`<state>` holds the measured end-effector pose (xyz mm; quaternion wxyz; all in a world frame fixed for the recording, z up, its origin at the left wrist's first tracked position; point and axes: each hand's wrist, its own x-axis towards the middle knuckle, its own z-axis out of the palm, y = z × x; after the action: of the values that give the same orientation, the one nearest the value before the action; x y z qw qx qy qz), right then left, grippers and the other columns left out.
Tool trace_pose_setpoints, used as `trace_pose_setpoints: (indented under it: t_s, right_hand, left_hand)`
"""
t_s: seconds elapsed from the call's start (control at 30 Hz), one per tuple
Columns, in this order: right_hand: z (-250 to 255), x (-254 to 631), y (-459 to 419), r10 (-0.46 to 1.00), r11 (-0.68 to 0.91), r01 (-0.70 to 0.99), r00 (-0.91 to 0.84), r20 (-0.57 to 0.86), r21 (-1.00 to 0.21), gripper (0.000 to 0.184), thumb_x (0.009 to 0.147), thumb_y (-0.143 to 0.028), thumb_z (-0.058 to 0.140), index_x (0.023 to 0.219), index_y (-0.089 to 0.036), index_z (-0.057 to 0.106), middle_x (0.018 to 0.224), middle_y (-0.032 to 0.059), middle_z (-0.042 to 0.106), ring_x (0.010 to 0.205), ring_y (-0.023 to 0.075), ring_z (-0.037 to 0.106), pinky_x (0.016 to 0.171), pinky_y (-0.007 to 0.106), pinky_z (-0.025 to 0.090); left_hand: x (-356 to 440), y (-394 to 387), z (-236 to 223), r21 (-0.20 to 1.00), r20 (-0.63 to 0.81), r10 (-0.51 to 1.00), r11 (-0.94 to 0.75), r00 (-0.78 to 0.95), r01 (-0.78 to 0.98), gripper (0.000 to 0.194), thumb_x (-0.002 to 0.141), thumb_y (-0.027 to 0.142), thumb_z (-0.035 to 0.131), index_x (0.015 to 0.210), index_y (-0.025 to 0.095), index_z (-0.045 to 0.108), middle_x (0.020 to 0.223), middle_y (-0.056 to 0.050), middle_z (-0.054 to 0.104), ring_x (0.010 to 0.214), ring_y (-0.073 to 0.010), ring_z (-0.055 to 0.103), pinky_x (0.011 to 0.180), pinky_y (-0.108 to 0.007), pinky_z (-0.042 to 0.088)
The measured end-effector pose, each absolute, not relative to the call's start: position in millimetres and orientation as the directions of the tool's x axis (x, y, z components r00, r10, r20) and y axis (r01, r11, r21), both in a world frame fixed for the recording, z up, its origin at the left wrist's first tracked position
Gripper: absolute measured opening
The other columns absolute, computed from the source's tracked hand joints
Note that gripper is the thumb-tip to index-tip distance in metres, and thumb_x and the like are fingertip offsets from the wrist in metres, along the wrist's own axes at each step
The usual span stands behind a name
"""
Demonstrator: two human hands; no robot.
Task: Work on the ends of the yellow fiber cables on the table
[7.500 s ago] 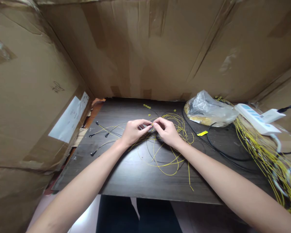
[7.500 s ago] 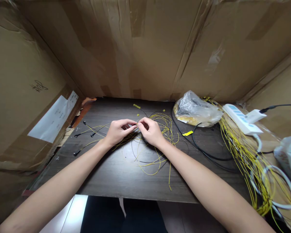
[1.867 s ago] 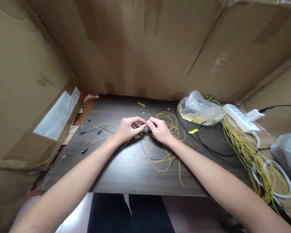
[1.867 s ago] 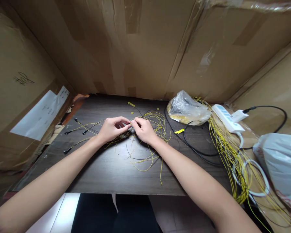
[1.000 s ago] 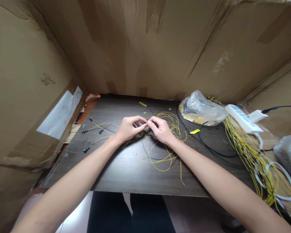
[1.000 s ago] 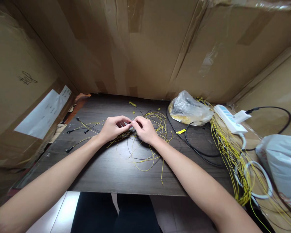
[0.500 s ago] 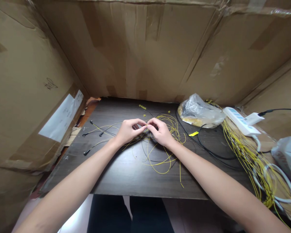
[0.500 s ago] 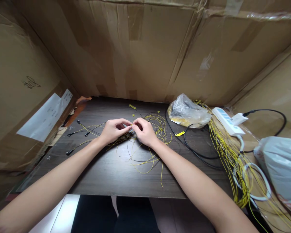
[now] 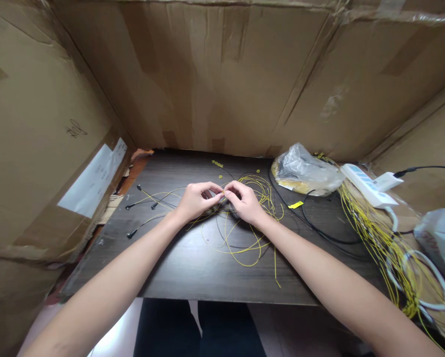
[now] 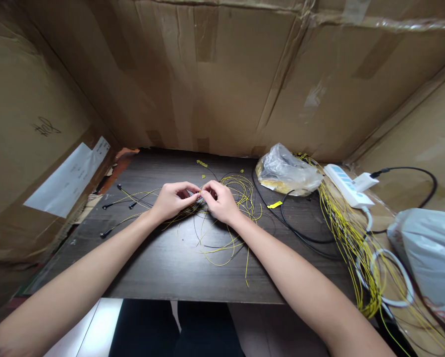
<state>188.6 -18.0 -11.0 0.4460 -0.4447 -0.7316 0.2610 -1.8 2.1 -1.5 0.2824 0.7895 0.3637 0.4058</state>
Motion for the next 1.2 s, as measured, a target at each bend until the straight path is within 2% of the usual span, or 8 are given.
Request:
trace_pose_setpoints:
  t_s: [0.1, 0.33, 0.5, 0.57, 0.8, 1.03, 1.2]
  right_hand:
    - [-11.2, 188.7, -18.3, 0.884, 0.467, 0.419, -0.202, 0.421, -0.779, 0.016, 0.091, -0.031, 0.054, 0.081, -0.02, 0.061, 0.077, 0.0024, 0.063, 0.07, 0.0167, 0.056, 0.068, 0.029, 0.042]
    - [-10.0, 188.7, -17.7, 0.883, 0.469, 0.468, -0.22, 0.415, -0.75, 0.034, 0.097, -0.038, 0.047, 0.068, -0.021, 0.054, 0.066, 0.001, 0.056, 0.066, 0.0165, 0.052, 0.066, 0.03, 0.038]
    - [-10.8, 189.0, -18.3, 0.886, 0.464, 0.416, -0.208, 0.415, -0.782, 0.019, 0.091, -0.034, 0.054, 0.082, -0.02, 0.062, 0.077, 0.0022, 0.063, 0.07, 0.0167, 0.055, 0.067, 0.029, 0.041]
    - [-11.0, 188.7, -18.8, 0.888, 0.46, 0.414, -0.201, 0.414, -0.785, 0.015, 0.089, -0.031, 0.055, 0.082, -0.02, 0.061, 0.076, 0.0019, 0.062, 0.069, 0.0166, 0.055, 0.067, 0.029, 0.042]
    - [-11.2, 188.8, -17.7, 0.892, 0.452, 0.46, -0.211, 0.4, -0.765, 0.036, 0.096, -0.041, 0.049, 0.066, -0.021, 0.052, 0.063, 0.0002, 0.053, 0.063, 0.0156, 0.049, 0.064, 0.029, 0.037]
    - [-9.2, 188.9, -18.9, 0.886, 0.463, 0.399, -0.196, 0.419, -0.792, 0.015, 0.088, -0.032, 0.055, 0.08, -0.02, 0.058, 0.077, 0.002, 0.06, 0.069, 0.0162, 0.053, 0.066, 0.029, 0.041]
    - [-11.5, 189.5, -17.4, 0.889, 0.457, 0.435, -0.232, 0.394, -0.776, 0.03, 0.095, -0.036, 0.048, 0.07, -0.021, 0.054, 0.068, 0.0008, 0.055, 0.066, 0.016, 0.051, 0.065, 0.029, 0.038]
  left_hand:
    - [-2.0, 2.6, -2.3, 0.745, 0.423, 0.806, -0.569, 0.413, 0.347, 0.017, 0.084, 0.032, 0.073, 0.09, 0.016, 0.079, 0.07, -0.002, 0.075, 0.056, -0.0111, 0.064, 0.056, -0.019, 0.051]
    - [-1.3, 2.7, -4.5, 0.732, 0.445, 0.796, -0.588, 0.411, 0.344, 0.02, 0.086, 0.036, 0.072, 0.088, 0.016, 0.078, 0.073, -0.003, 0.075, 0.056, -0.0111, 0.063, 0.055, -0.019, 0.05]
    - [-1.5, 2.4, -2.9, 0.723, 0.443, 0.794, -0.591, 0.416, 0.358, 0.016, 0.085, 0.03, 0.071, 0.091, 0.016, 0.078, 0.075, -0.002, 0.076, 0.056, -0.0105, 0.062, 0.056, -0.019, 0.05]
    - [-1.7, 2.3, -2.9, 0.726, 0.435, 0.799, -0.584, 0.417, 0.362, 0.016, 0.085, 0.031, 0.072, 0.09, 0.017, 0.078, 0.074, -0.002, 0.076, 0.056, -0.0106, 0.062, 0.055, -0.019, 0.05]
    - [-1.3, 1.9, -4.1, 0.727, 0.441, 0.792, -0.591, 0.423, 0.348, 0.017, 0.086, 0.032, 0.071, 0.089, 0.017, 0.078, 0.074, -0.003, 0.076, 0.058, -0.0117, 0.064, 0.056, -0.02, 0.051]
    - [-1.8, 1.3, -1.8, 0.732, 0.427, 0.805, -0.575, 0.413, 0.365, 0.014, 0.084, 0.027, 0.071, 0.09, 0.017, 0.078, 0.073, -0.002, 0.075, 0.056, -0.0109, 0.063, 0.056, -0.019, 0.05]
    - [-1.7, 2.1, -4.4, 0.698, 0.471, 0.772, -0.622, 0.427, 0.355, 0.013, 0.085, 0.028, 0.072, 0.091, 0.018, 0.078, 0.074, -0.002, 0.076, 0.057, -0.0107, 0.064, 0.057, -0.019, 0.05]
